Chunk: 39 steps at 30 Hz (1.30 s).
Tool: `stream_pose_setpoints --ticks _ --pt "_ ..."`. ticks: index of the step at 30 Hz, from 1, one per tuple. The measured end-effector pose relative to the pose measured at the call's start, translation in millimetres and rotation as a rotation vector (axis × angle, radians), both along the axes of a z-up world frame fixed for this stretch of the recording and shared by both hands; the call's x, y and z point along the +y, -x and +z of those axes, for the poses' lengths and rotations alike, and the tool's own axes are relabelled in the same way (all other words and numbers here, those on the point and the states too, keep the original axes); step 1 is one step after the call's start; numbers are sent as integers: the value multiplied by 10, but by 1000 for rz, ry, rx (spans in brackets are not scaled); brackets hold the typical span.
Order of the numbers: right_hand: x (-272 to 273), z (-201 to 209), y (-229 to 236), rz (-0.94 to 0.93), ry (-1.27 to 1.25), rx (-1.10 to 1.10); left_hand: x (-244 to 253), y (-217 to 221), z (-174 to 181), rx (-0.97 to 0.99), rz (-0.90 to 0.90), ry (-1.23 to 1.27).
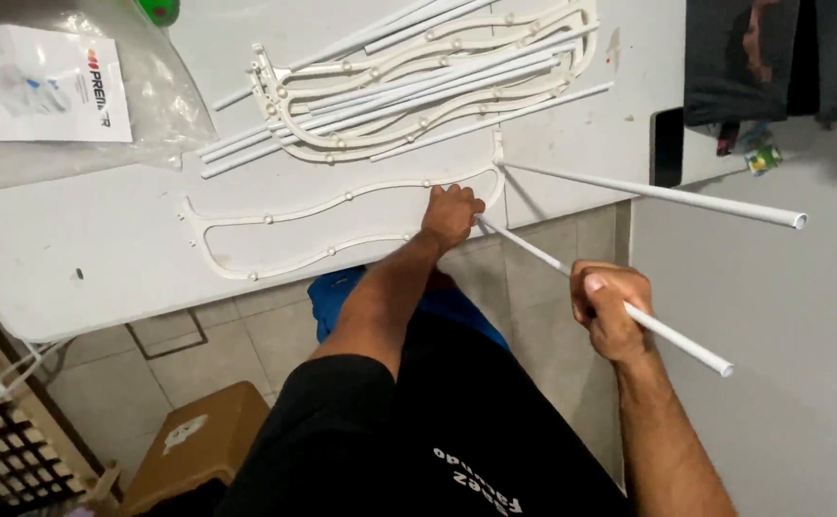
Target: Assembling a shoe rack by inserting structural poles into a side frame on a table.
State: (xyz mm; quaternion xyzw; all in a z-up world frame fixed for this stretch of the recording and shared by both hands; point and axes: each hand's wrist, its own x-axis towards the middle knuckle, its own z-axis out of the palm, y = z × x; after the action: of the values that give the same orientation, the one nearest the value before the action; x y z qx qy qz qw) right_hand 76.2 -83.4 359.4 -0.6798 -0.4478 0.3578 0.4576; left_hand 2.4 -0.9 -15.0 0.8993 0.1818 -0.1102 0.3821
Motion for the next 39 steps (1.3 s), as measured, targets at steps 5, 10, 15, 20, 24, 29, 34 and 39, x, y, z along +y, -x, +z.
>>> stream_pose_setpoints --ticks 5,10,15,20,24,29,34,39 --pt "-137 -113 -95 -4 -8 -2 0 -11 17 -14 -20 -36" --pt "-103 -161 36 -128 29 -9 -23 -34 -67 -7 -17 -68" --pt "-122 -188 170 -261 69 -28 -41 -94 -146 27 -24 -81" --pt "-121 99 272 -351 195 -5 -63 -11 -91 48 -1 -90" --pt "-287 413 222 -280 398 -184 -4 168 179 70 19 -102" --pt "-469 542 213 -331 546 -269 656 296 512 -83 148 -100" --pt "-830 233 230 195 1250 -358 1711 358 551 -140 541 -579" --pt "-901 159 541 201 1211 -119 2002 282 472 59 250 -642"
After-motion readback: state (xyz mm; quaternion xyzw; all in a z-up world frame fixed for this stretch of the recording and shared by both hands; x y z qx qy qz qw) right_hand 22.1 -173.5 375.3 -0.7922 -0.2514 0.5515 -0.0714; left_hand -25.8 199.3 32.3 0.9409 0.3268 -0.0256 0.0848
